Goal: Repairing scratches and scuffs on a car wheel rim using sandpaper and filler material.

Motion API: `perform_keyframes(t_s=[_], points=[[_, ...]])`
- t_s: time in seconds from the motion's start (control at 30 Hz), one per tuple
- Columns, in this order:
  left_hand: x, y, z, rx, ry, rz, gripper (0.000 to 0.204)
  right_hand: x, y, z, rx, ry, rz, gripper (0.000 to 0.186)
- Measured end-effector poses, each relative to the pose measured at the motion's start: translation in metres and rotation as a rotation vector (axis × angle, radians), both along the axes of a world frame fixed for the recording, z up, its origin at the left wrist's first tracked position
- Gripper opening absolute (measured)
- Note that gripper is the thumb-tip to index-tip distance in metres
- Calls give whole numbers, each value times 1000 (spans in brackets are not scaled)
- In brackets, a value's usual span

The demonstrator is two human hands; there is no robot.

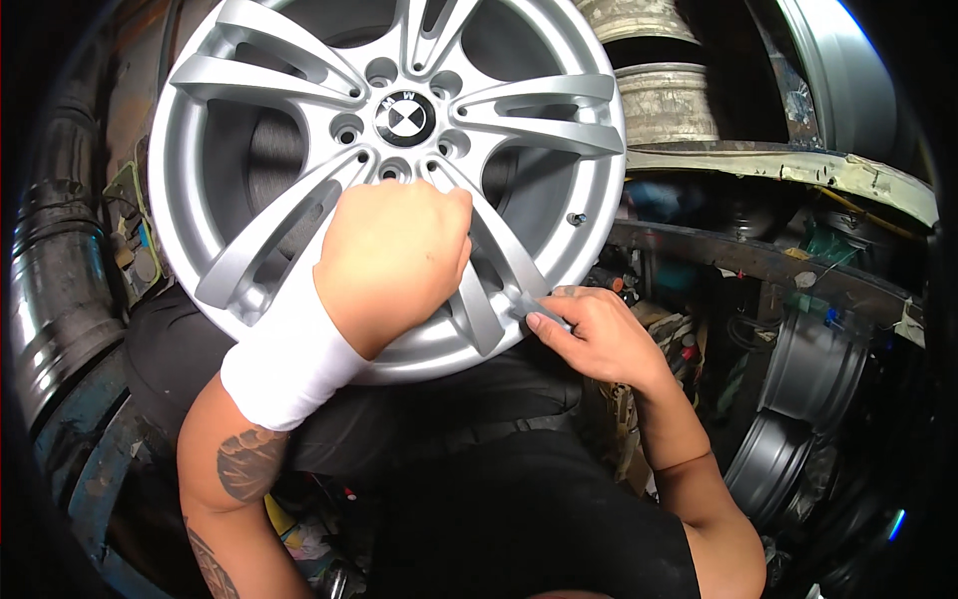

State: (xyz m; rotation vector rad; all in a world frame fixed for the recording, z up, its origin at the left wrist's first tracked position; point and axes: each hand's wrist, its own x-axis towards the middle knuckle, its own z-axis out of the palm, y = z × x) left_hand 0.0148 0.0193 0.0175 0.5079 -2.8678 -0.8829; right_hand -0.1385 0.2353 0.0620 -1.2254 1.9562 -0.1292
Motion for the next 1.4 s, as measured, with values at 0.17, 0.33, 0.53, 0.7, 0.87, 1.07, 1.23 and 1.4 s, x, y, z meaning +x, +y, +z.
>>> perform_keyframes(t_s=[0.17, 0.33, 0.53, 0.7, 0.87, 1.07, 1.23, 1.4], points=[[8, 3, -7, -30, 19, -142, 17, 13, 17, -7, -54, 61, 39, 25], [9, 1, -13, -78, 70, -165, 18, 24, 21, 1, -13, 244, 113, 30], [7, 1, -15, -95, 4, -146, 18, 23, 20, -2, -64, 319, 162, 27], [8, 1, -12, -93, 16, -158, 18, 23, 27, -13, -176, 180, 88, 26], [5, 3, -12, -96, -1, -169, 18, 26, 32, -17, -241, 197, 57, 27], [4, 6, -7, -108, -35, -154, 19, 24, 27, 5, -197, 276, 135, 25], [4, 7, -9, -135, -48, -154, 19, 22, 28, 2, -186, 373, 234, 28], [2, 5, -11, -129, 54, -153, 16, 15, 29, -10, -188, 418, 346, 36]])
